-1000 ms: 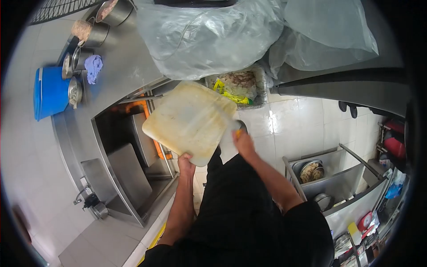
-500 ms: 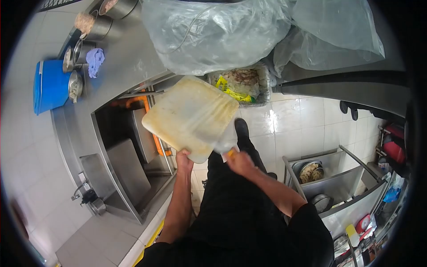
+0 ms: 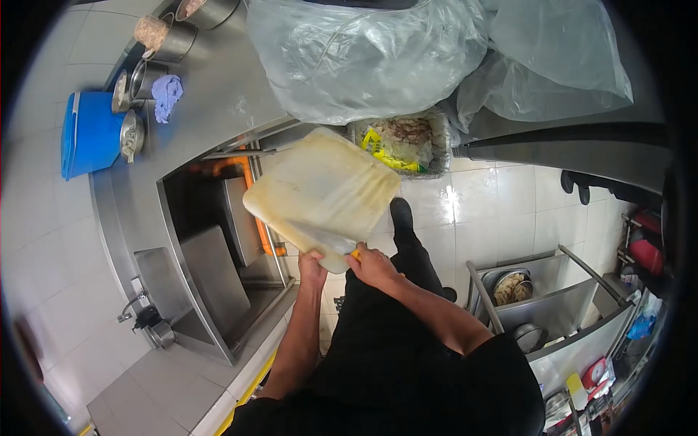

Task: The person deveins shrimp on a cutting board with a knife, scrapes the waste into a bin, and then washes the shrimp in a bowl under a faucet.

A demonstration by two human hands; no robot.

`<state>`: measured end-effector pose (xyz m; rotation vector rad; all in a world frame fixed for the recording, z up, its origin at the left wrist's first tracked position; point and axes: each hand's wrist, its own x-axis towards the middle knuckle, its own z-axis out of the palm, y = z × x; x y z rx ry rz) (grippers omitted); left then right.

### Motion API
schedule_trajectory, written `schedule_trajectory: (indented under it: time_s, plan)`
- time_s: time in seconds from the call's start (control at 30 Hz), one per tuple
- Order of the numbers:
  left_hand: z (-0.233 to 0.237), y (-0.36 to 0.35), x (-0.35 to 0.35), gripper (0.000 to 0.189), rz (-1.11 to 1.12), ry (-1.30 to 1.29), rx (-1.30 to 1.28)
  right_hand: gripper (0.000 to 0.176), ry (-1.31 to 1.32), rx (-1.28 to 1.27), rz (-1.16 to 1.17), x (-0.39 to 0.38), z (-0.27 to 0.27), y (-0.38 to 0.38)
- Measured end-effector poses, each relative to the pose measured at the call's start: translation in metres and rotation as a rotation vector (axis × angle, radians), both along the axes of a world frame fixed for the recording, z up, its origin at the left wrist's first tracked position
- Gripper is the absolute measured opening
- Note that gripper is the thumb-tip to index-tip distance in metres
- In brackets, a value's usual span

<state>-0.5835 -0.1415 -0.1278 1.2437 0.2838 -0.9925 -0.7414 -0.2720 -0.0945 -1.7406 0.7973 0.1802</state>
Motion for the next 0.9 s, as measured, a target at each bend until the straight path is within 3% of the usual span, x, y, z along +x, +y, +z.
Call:
schedule_trajectory:
  time_s: [0.07,0.1,0.13,0.2,0.27,0.33,0.4,0.47,0.53,0.6,0.73,0.83,0.9]
  plan:
    - [0.012,-0.007,-0.009,0.076,0.020,-0.028,0.025,0.053,0.235,-0.131,-0.216,-0.002,-0.067,-0.013]
    - [0.017,-0.012,-0.011,0.075,0.045,-0.059,0.044,0.052,0.325,-0.272,-0.324,-0.015,-0.152,-0.026]
    - [0.020,-0.011,-0.014,0.075,0.049,-0.058,0.042,0.050,0.381,-0.206,-0.559,-0.026,-0.159,-0.054]
    - [0.022,-0.013,-0.016,0.072,0.073,-0.061,0.112,0.046,0.367,-0.258,-0.570,-0.027,-0.123,-0.075]
    - [0.020,-0.014,-0.021,0.072,0.071,-0.042,0.074,0.058,0.351,-0.197,-0.336,-0.001,-0.096,-0.037]
    - [0.018,-0.014,-0.021,0.072,0.066,-0.043,0.034,0.057,0.000,-0.195,-0.161,0.019,-0.047,0.009]
    - [0.012,-0.010,-0.022,0.071,0.077,-0.055,0.022,0.054,0.066,-0.159,-0.147,0.030,-0.077,0.023]
    - [0.017,-0.013,-0.025,0.069,0.098,-0.056,0.020,0.051,0.273,-0.054,-0.151,0.007,-0.154,-0.041]
    - [0.029,-0.017,-0.029,0.068,0.133,-0.074,0.059,0.047,0.338,-0.238,-0.489,-0.016,-0.192,-0.072]
    - [0.027,-0.015,-0.029,0.068,0.123,-0.059,0.064,0.047,0.297,-0.179,-0.542,-0.004,-0.113,-0.061]
    - [0.003,-0.003,-0.026,0.069,0.124,-0.083,0.078,0.048,0.052,-0.153,-0.093,0.047,-0.008,0.005]
    - [0.015,-0.011,-0.032,0.071,0.126,-0.082,0.096,0.047,0.116,-0.145,-0.133,0.055,-0.081,-0.013]
    - [0.016,-0.011,-0.028,0.073,0.131,-0.093,0.120,0.045,0.327,-0.121,-0.400,0.010,-0.130,-0.079]
